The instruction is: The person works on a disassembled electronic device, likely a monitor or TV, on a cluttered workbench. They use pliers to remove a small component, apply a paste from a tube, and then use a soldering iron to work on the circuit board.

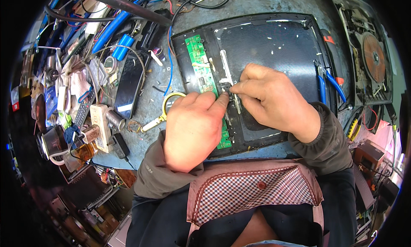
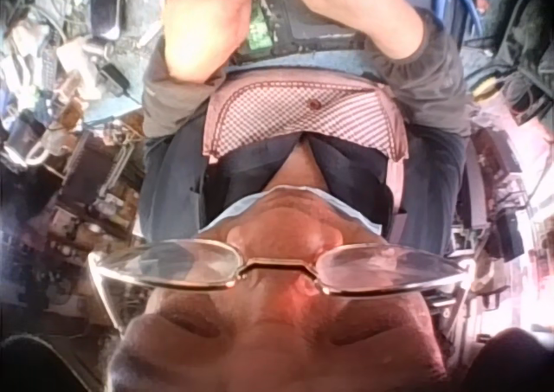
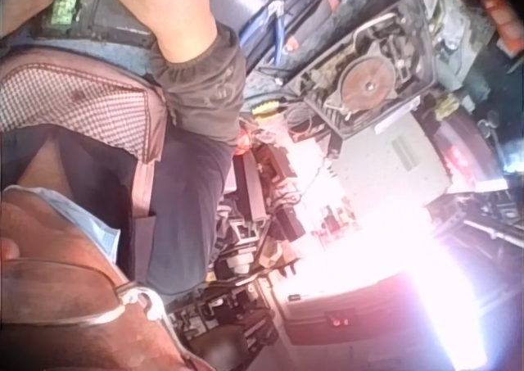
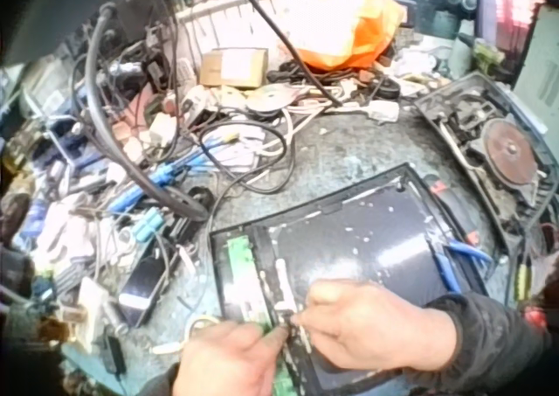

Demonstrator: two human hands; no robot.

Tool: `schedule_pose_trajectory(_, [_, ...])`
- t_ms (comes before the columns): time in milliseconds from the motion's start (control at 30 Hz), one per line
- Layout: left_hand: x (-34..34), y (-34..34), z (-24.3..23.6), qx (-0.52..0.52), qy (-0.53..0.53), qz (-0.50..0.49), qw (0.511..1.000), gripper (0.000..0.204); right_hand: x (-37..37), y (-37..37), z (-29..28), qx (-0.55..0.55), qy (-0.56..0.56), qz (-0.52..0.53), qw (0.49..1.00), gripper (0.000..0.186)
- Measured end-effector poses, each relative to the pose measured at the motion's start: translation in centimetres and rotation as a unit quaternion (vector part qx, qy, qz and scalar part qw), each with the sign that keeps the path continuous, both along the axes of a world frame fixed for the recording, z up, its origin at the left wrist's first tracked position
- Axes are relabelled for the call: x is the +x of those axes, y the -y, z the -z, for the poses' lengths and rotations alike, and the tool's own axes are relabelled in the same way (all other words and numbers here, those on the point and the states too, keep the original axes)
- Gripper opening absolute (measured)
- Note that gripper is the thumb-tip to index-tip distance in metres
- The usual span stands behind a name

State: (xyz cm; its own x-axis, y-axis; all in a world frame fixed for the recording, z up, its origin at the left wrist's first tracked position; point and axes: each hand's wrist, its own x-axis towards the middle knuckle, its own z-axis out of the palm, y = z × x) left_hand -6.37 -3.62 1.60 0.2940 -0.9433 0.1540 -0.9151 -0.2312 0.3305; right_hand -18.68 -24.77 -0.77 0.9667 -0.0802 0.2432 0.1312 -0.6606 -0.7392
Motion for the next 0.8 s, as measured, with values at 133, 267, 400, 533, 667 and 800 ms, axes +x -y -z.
schedule_pose_trajectory(133, [-0.6, 0.4, -0.2, -0.006, 0.016, -0.011, 1.0, 0.039, 0.3, -0.3, 0.3, 0.012, 0.025, 0.015, 1.0, 0.021])
schedule_pose_trajectory(267, [-0.5, 0.6, -0.6, -0.002, 0.005, -0.006, 1.0, 0.038, 0.1, -0.2, -0.4, 0.038, 0.054, 0.043, 0.997, 0.025])
schedule_pose_trajectory(400, [-0.2, 0.5, -0.2, -0.009, -0.007, 0.004, 1.0, 0.037, -0.8, -0.1, -4.4, 0.083, 0.059, 0.063, 0.993, 0.026])
schedule_pose_trajectory(533, [0.3, -0.1, -1.3, -0.099, 0.017, -0.011, 0.995, 0.025, -4.3, 0.5, -8.7, 0.07, 0.108, 0.06, 0.99, 0.028])
schedule_pose_trajectory(667, [3.1, -4.6, -5.5, -0.319, -0.112, -0.195, 0.921, 0.02, -11.9, -0.2, -8.4, 0.007, 0.121, 0.192, 0.974, 0.027])
schedule_pose_trajectory(800, [6.0, -8.6, -4.7, -0.207, -0.169, -0.28, 0.922, 0.014, -18.0, -1.6, -3.0, 0.01, 0.142, 0.316, 0.938, 0.025])
